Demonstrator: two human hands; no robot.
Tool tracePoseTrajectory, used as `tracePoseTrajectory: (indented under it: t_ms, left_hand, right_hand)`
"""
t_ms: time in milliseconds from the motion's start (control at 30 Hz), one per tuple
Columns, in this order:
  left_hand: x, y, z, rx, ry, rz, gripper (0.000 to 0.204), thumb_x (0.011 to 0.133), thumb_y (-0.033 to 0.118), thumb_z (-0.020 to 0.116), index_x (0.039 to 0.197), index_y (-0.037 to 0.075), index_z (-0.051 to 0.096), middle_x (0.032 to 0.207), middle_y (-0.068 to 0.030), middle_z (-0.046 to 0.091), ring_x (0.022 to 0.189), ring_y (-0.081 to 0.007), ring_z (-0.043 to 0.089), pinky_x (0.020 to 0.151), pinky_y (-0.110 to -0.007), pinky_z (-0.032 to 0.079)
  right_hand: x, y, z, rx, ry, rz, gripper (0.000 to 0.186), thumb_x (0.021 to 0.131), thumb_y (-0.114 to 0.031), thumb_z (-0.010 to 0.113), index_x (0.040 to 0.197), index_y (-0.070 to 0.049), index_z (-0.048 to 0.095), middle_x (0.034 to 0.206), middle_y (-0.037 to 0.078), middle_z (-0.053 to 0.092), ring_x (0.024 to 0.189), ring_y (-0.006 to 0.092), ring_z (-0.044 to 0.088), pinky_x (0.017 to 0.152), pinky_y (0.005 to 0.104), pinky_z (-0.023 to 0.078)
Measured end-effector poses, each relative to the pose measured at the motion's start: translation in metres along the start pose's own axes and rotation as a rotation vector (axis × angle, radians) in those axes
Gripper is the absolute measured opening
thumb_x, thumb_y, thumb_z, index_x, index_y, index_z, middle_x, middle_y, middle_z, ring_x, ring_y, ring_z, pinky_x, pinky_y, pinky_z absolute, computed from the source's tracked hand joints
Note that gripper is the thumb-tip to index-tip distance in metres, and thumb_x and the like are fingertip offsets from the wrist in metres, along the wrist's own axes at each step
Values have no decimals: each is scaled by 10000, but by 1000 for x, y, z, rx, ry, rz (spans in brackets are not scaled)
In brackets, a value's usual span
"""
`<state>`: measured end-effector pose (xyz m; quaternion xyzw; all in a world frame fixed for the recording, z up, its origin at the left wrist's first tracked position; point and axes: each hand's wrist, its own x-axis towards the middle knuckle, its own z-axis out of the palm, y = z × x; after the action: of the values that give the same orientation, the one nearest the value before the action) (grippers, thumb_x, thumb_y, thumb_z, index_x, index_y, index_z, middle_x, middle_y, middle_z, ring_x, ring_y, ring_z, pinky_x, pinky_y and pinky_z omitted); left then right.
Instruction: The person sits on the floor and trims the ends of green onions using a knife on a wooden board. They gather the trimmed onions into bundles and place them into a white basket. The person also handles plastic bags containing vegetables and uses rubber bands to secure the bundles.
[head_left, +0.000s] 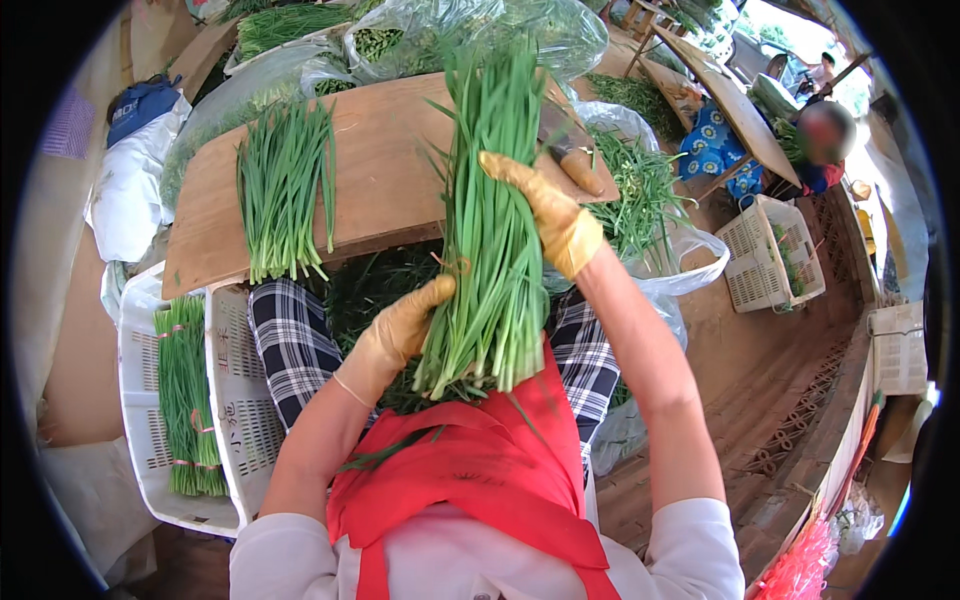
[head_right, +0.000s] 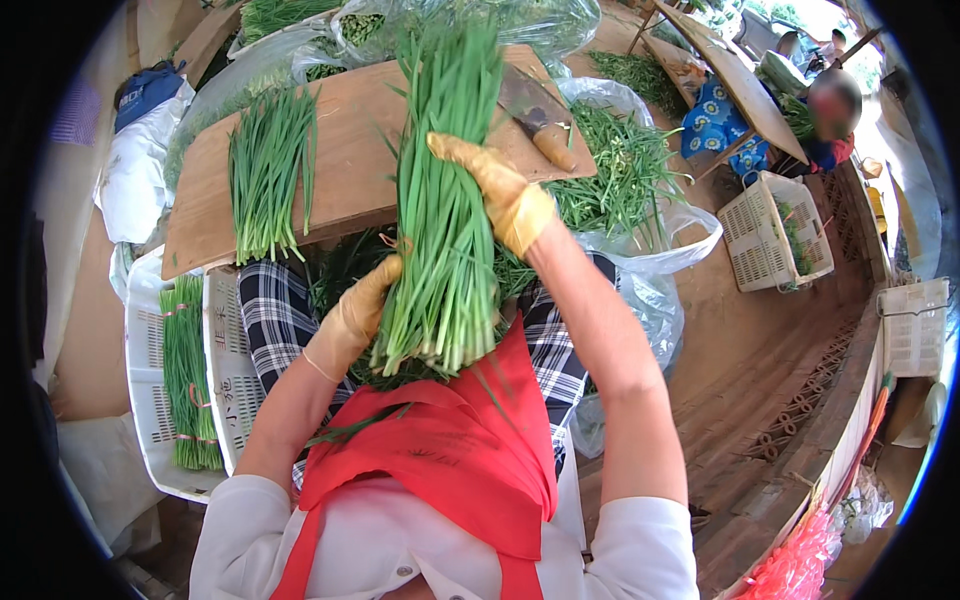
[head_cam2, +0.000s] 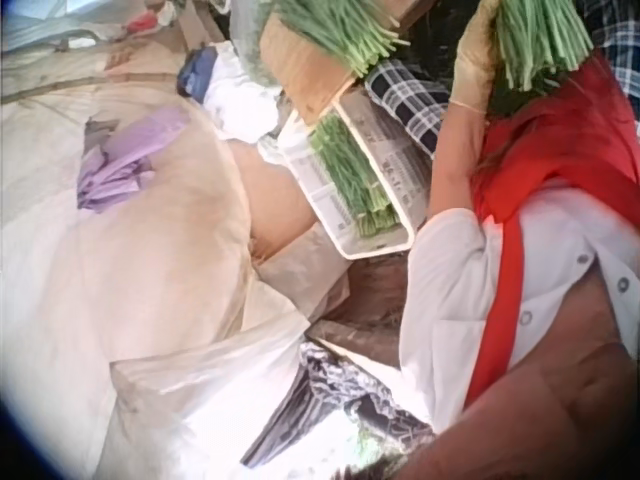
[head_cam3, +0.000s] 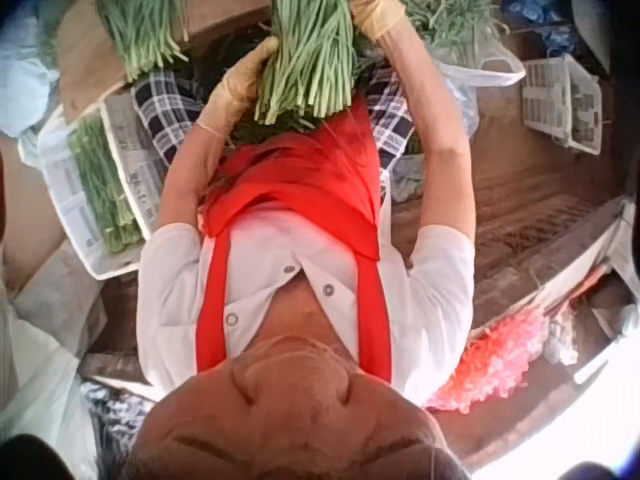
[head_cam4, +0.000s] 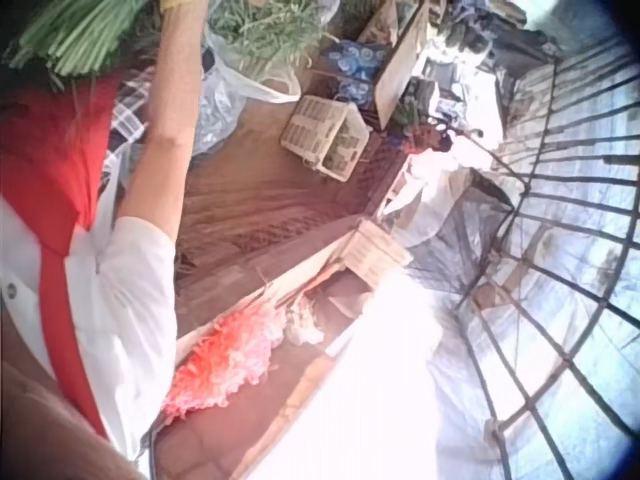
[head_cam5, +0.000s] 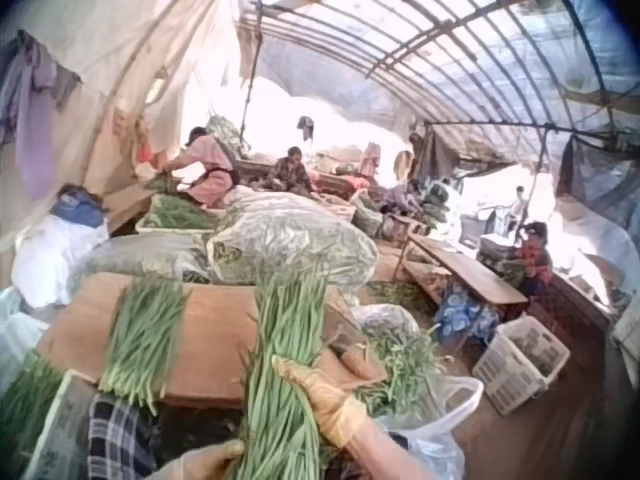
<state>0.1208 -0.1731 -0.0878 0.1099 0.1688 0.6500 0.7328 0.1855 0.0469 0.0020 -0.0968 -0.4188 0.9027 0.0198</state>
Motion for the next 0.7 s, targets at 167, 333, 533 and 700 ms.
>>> tracePoseTrajectory:
  t_ms: [167, 333, 533, 700]
  left_hand:
    - [15, 57, 38, 442, -4, 305, 858, 870, 663, 560, 1428, 28, 418, 1392, -100, 522, 1264, -233, 508, 1102, -398, 375]
    - [50, 86, 91, 652, 284, 326, 484, 907, 324, 692, 1272, 34, 561, 1206, -71, 637, 1094, -158, 602, 987, -325, 461]
    - [63, 125, 132, 582, 183, 320, 343, 913, 168, 679, 1215, 29, 591, 1096, -56, 681, 957, -161, 677, 865, -312, 563]
    - [61, 154, 185, 825, 176, 624, 455, 878, 190, 717, 1268, 20, 555, 1103, -77, 675, 1001, -135, 654, 875, -273, 537]
  right_hand:
    - [23, -33, 23, -165, 256, 48, 323, 901, -204, 698, 1165, -28, 638, 1022, 81, 711, 866, 216, 692, 770, 376, 595]
    - [30, -60, 51, -483, 338, -26, 454, 859, -243, 750, 1221, -9, 606, 1053, 127, 697, 840, 245, 691, 747, 387, 600]
    - [16, -102, 80, -523, 294, -338, 503, 851, -298, 765, 1228, -12, 592, 1097, 122, 689, 880, 192, 697, 774, 357, 596]
    - [19, -127, 111, -673, 221, -750, 407, 876, -228, 736, 1201, -2, 644, 1082, 93, 687, 976, 150, 651, 935, 304, 491]
